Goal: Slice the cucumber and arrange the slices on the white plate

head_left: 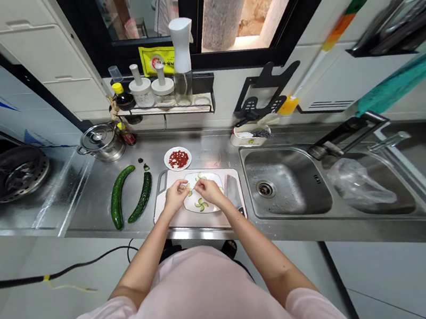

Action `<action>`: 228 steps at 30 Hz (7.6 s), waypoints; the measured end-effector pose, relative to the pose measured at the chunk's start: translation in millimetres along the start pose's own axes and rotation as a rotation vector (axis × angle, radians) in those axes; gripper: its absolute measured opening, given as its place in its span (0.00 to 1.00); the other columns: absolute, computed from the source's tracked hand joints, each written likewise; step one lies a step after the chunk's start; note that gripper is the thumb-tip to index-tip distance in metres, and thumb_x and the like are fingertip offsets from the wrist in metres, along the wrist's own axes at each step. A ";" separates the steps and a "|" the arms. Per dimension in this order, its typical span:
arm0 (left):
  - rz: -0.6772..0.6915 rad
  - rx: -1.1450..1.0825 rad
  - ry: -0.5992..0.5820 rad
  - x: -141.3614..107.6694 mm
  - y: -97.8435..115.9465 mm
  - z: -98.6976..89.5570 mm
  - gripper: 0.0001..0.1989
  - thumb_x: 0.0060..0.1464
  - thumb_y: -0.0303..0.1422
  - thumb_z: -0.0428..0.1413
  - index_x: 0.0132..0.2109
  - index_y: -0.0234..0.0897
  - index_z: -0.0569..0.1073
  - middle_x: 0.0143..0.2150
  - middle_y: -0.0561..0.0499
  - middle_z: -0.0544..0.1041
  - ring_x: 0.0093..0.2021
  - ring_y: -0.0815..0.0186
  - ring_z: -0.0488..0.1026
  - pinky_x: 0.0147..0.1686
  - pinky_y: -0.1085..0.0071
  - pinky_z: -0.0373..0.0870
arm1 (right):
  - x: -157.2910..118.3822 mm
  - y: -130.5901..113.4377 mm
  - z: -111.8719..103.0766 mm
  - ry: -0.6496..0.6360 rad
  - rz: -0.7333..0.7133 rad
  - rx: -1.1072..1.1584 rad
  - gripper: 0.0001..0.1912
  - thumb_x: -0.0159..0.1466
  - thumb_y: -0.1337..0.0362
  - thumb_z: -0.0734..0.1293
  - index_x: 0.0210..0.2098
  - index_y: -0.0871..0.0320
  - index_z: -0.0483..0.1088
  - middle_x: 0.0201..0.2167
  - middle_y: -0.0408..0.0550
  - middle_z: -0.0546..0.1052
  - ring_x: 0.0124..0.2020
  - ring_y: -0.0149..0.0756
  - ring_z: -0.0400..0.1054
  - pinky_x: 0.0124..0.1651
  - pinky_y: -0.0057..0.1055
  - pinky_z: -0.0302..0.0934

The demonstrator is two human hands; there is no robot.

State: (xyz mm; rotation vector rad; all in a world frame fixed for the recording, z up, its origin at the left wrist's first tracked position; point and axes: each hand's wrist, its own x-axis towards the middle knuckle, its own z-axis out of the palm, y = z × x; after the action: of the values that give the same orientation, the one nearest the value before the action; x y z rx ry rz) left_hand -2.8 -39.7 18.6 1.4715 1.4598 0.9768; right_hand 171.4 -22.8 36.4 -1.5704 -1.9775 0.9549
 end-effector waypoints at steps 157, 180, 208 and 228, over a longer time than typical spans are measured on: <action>0.149 0.983 -0.160 7.7 -13.6 14.0 0.13 0.56 0.29 0.49 0.43 0.41 0.76 0.42 0.45 0.73 0.46 0.59 0.64 0.43 0.63 0.57 | -23.2 15.2 27.6 0.030 0.095 -0.283 0.15 0.66 0.60 0.56 0.49 0.54 0.68 0.43 0.47 0.74 0.39 0.33 0.67 0.40 0.26 0.55; 0.304 1.061 -0.239 6.2 -18.2 13.8 0.12 0.58 0.29 0.48 0.39 0.40 0.77 0.41 0.43 0.71 0.45 0.58 0.62 0.42 0.61 0.56 | -58.7 31.6 12.3 0.210 0.108 -0.033 0.18 0.64 0.58 0.55 0.45 0.57 0.70 0.32 0.47 0.74 0.36 0.35 0.66 0.41 0.27 0.57; -0.155 0.743 0.162 68.8 -27.4 -10.8 0.16 0.54 0.28 0.48 0.48 0.41 0.74 0.46 0.45 0.76 0.47 0.58 0.69 0.44 0.67 0.64 | -65.9 40.7 13.2 0.313 0.053 0.160 0.16 0.62 0.57 0.59 0.38 0.60 0.74 0.30 0.48 0.76 0.29 0.34 0.65 0.33 0.28 0.57; -0.310 0.905 0.120 139.5 -34.0 -23.4 0.14 0.56 0.35 0.50 0.46 0.37 0.76 0.45 0.37 0.75 0.47 0.54 0.71 0.42 0.64 0.67 | -70.9 31.1 6.7 0.308 0.075 0.175 0.16 0.62 0.57 0.59 0.39 0.59 0.73 0.28 0.47 0.74 0.26 0.32 0.64 0.31 0.28 0.56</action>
State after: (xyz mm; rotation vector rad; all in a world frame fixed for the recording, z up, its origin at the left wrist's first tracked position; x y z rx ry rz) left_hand -33.4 100.0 -8.1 1.7055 2.3009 0.1850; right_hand 205.6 -89.0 14.4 -1.5941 -1.5922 0.8320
